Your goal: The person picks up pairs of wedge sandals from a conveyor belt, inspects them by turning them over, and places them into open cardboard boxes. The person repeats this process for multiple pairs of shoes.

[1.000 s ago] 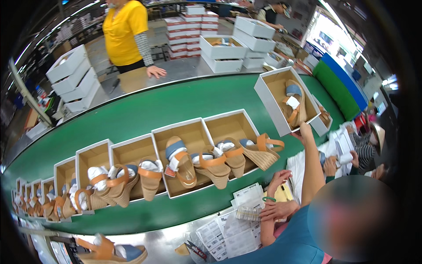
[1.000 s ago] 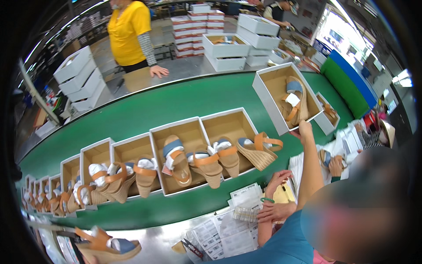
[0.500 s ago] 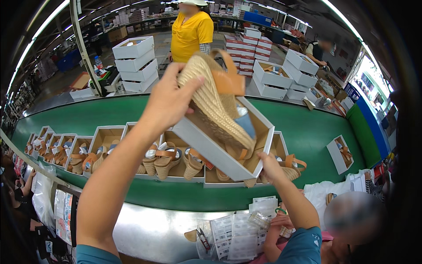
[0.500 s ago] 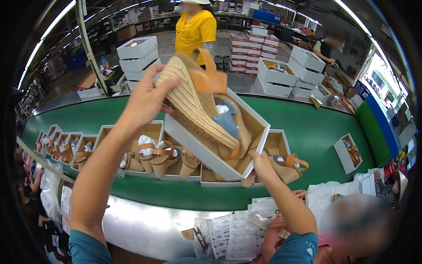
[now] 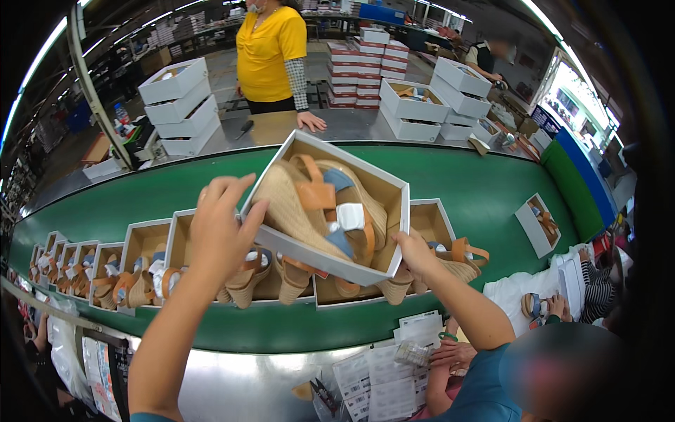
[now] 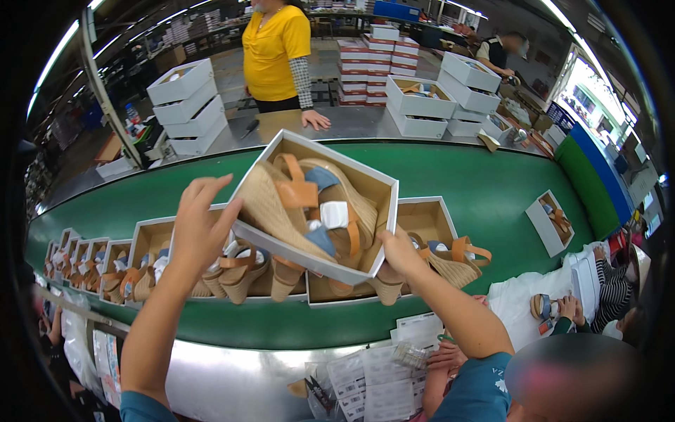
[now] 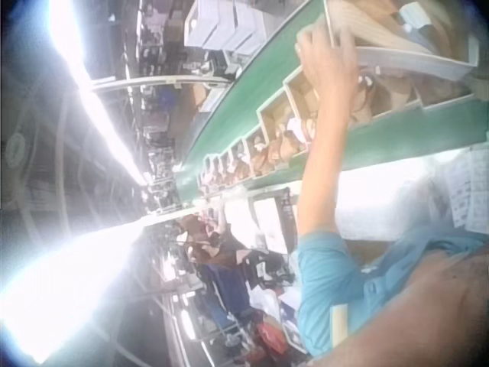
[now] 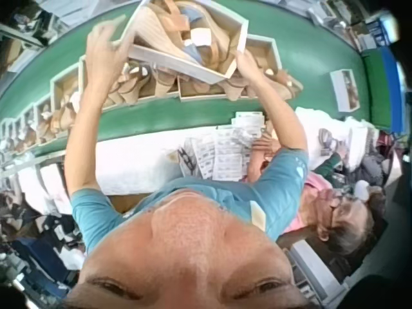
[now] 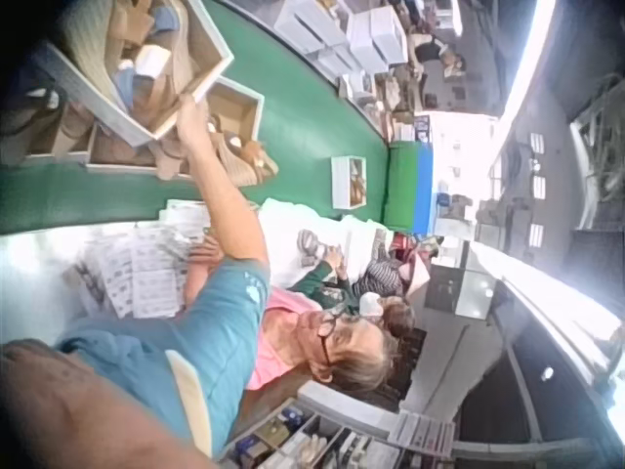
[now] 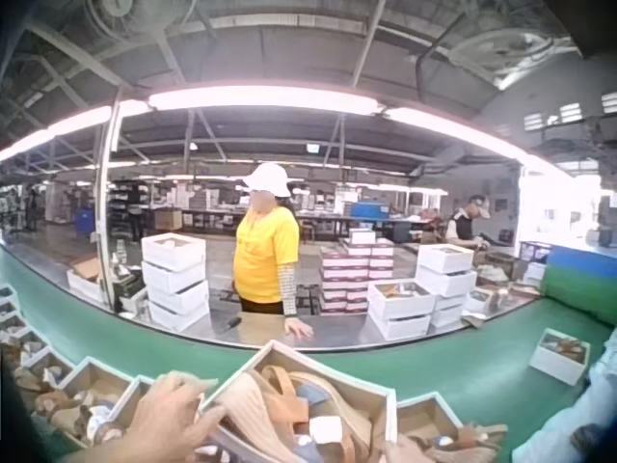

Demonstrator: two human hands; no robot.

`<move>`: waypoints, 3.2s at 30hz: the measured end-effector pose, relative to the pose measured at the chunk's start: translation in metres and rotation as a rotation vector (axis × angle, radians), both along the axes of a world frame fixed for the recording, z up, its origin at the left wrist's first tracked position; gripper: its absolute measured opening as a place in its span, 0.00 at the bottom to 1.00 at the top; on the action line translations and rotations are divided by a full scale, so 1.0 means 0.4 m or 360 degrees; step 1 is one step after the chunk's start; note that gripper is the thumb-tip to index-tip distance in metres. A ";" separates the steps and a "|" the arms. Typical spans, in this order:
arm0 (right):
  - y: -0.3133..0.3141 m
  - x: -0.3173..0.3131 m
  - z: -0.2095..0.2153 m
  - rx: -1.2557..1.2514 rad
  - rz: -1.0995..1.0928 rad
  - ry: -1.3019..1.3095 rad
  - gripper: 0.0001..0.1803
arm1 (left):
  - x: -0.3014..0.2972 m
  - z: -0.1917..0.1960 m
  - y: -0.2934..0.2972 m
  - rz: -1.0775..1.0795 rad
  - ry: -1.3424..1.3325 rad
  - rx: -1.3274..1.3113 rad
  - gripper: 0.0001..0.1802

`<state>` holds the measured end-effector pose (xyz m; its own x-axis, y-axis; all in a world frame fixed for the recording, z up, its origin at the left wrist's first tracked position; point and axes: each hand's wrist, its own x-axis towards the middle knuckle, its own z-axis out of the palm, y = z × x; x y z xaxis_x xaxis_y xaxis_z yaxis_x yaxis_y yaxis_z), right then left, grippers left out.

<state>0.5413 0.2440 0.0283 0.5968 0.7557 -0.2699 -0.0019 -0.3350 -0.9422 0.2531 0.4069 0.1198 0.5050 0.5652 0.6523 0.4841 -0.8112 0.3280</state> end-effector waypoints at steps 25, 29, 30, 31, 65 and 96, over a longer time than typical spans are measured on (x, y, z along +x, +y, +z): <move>0.694 0.618 -0.345 0.0284 -0.0314 -0.0523 0.28 | -0.147 -0.780 -0.248 0.0114 -0.0936 -0.2684 0.32; 0.408 0.537 -0.165 -0.0010 -0.0017 -0.0907 0.25 | -0.056 -0.691 -0.186 0.0222 -0.1443 -0.3379 0.29; 0.314 0.505 -0.118 0.0108 -0.0109 -0.0882 0.23 | -0.049 -0.697 -0.173 0.0264 -0.1406 -0.3409 0.31; 0.218 0.490 -0.091 0.0025 -0.0172 -0.0952 0.21 | -0.048 -0.714 -0.157 0.0267 -0.1424 -0.3398 0.31; 0.620 -0.228 -0.419 -0.0755 0.1878 0.0217 0.35 | -0.750 -0.858 0.087 0.1171 -0.1981 -0.2225 0.27; 0.307 -0.483 -0.392 -0.0076 0.0169 0.0436 0.27 | -0.203 -0.614 0.150 0.0199 -0.0844 -0.2919 0.21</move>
<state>0.3483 0.3667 -0.1286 0.4150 0.7927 -0.4467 -0.2163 -0.3909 -0.8947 0.1717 0.4669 -0.1257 0.3911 0.6517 -0.6499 0.0805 0.6792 0.7295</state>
